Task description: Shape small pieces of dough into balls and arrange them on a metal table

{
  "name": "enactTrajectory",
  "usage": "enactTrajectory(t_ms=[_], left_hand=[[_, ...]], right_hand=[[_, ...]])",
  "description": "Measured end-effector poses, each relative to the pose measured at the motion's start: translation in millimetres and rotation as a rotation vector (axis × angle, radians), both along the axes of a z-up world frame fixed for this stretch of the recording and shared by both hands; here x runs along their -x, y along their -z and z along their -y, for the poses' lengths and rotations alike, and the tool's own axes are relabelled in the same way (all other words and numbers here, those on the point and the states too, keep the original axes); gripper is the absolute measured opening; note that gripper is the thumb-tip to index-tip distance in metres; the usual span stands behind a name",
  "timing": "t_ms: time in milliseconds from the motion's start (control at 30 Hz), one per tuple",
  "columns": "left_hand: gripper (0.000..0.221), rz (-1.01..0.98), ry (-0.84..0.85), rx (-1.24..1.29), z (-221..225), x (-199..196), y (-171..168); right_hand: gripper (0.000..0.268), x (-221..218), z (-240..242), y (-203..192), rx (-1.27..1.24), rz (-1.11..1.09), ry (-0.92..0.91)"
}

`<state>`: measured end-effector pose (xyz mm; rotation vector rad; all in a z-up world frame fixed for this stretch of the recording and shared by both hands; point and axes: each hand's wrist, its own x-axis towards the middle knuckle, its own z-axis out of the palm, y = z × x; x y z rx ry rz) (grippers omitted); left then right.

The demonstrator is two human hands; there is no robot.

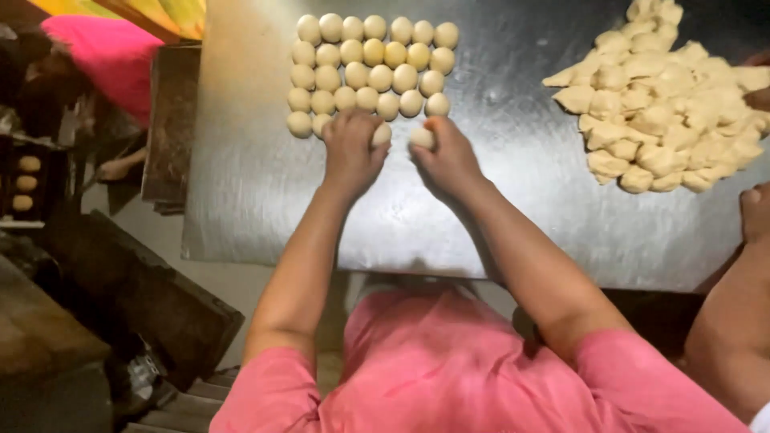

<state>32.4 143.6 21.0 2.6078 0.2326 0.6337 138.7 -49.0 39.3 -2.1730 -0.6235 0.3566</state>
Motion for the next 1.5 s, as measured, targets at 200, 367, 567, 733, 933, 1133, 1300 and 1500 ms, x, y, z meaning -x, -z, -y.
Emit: enactTrajectory(t_ms=[200, 367, 567, 733, 933, 1133, 1300, 1500], left_hand=[[0.041, 0.023, 0.194, -0.219, -47.3, -29.2, 11.7], [0.083, -0.187, 0.273, -0.160, -56.2, -15.2, -15.1], [0.081, -0.022, 0.287, -0.038, -25.1, -30.2, -35.4], [0.055, 0.030, 0.445, 0.033, 71.1, -73.6, -53.8], [0.049, 0.021, 0.585, 0.078, 180.1, -175.9, -60.2], [0.049, 0.003, 0.482, 0.067, 241.3, -325.0, -40.3], [0.041, -0.301, 0.436, 0.015, 286.5, -406.4, -4.4], [0.044, -0.677, 0.231, -0.249, 307.3, -437.2, 35.0]], right_hand=[[0.041, -13.5, -77.8, 70.7, 0.334, 0.379, 0.005], [0.073, 0.0, -43.3, 14.4, 0.154, 0.490, -0.220], [0.033, -113.4, 101.3, -33.4, 0.193, 0.334, 0.629], [0.080, -219.4, 157.6, -83.4, 0.648, -0.016, 0.645], [0.034, -244.3, 214.6, -73.8, 0.513, -0.096, 0.349], [0.027, -154.6, 359.2, -48.3, -0.690, 0.177, 0.260], [0.048, -71.3, 397.8, -13.4, -1.091, -0.374, 0.377], [0.048, -27.7, 386.1, 15.9, -0.831, -0.676, 0.220]])
